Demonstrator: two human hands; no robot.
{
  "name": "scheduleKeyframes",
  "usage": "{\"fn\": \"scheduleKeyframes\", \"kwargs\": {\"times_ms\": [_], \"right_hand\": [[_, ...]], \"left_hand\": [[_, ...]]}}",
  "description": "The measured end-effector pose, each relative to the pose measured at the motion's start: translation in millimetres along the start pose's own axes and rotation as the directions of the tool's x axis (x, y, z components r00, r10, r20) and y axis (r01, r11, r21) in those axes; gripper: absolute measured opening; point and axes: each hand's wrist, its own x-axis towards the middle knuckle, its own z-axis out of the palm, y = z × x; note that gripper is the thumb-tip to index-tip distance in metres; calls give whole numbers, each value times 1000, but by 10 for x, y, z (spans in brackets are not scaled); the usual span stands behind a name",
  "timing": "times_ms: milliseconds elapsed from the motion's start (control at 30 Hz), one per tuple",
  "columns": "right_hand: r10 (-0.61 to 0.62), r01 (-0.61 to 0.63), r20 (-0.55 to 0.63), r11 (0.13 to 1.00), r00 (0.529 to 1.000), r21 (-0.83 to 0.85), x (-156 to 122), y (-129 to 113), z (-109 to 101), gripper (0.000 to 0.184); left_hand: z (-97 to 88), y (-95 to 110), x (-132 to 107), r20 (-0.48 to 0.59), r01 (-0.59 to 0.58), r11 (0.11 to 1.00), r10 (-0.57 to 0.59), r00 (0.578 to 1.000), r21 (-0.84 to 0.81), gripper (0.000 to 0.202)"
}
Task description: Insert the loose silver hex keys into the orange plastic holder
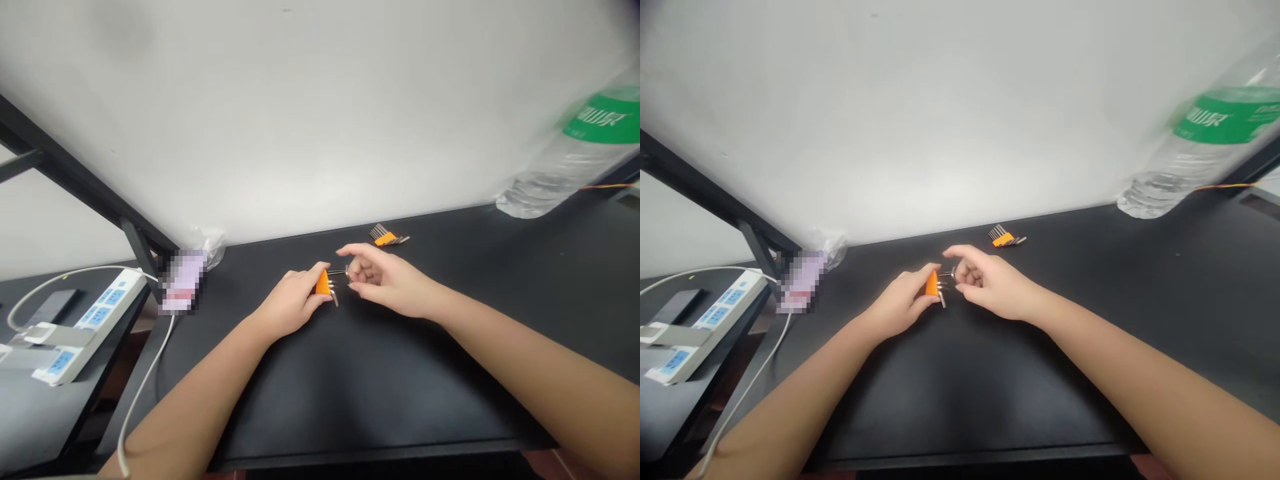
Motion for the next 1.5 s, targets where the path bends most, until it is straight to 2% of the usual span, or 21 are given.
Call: {"fn": "scheduleKeyframes", "kwargs": {"times_ms": [100, 167, 233, 400, 533, 667, 800, 900, 1000, 1200, 1300, 1367, 1433, 1500], "right_hand": [[40, 6, -162, 962, 986, 273, 15, -1, 63, 28], [58, 19, -242, 953, 969, 303, 23, -7, 111, 21], [22, 36, -263, 976, 964, 216, 23, -23, 133, 16], [-120, 101, -236, 991, 964, -92, -5, -90, 85, 13], [-135, 88, -241, 977, 961, -197, -23, -107, 59, 13], [-90, 46, -220, 979, 971, -199, -11, -92, 125, 14], [-119, 73, -165, 964, 979, -257, 25, -66, 220, 16], [-44, 20, -141, 986, 989, -168, 45, -28, 222, 14], [39, -44, -144, 999, 989, -26, 51, 10, 173, 14], [16, -18, -74, 1000, 997, -22, 69, 20, 149, 14], [4, -12, -77, 995, 997, -100, 69, 2, 108, 17], [3, -17, -66, 976, 998, -215, 55, 4, 42, 17], [27, -28, -8, 915, 1000, -403, 31, 26, -31, 12], [78, -31, 53, 797, 996, -603, 7, 61, -79, 8]], "left_hand": [[-2, 28, -4, -3, -11, 1000, 11, 1000, -27, 44], [-9, 49, -7, 1, -11, 999, 12, 1000, -41, 43], [-19, 68, -10, -4, -11, 999, 11, 1000, -50, 42], [-31, 81, -15, -46, 9, 998, -12, 999, -54, 42], [-17, 49, -17, -70, 16, 999, -19, 997, -39, 45], [1, 38, -16, -56, 0, 1000, -1, 998, -19, 47], [6, 62, -11, -45, -39, 999, 40, 998, 33, 45], [4, 61, -7, -74, -43, 996, 49, 996, 72, 41], [11, 39, -6, -88, -46, 997, 51, 995, 56, 46], [33, 22, -12, -79, -117, 993, 117, 990, 4, 48], [37, 13, -13, -88, -127, 992, 128, 988, 16, 50], [42, 5, -13, -79, -112, 993, 114, 990, 24, 53], [50, 0, -10, -60, -85, 996, 87, 994, 38, 52], [56, -5, -5, -40, -60, 996, 62, 997, 61, 50]]}}
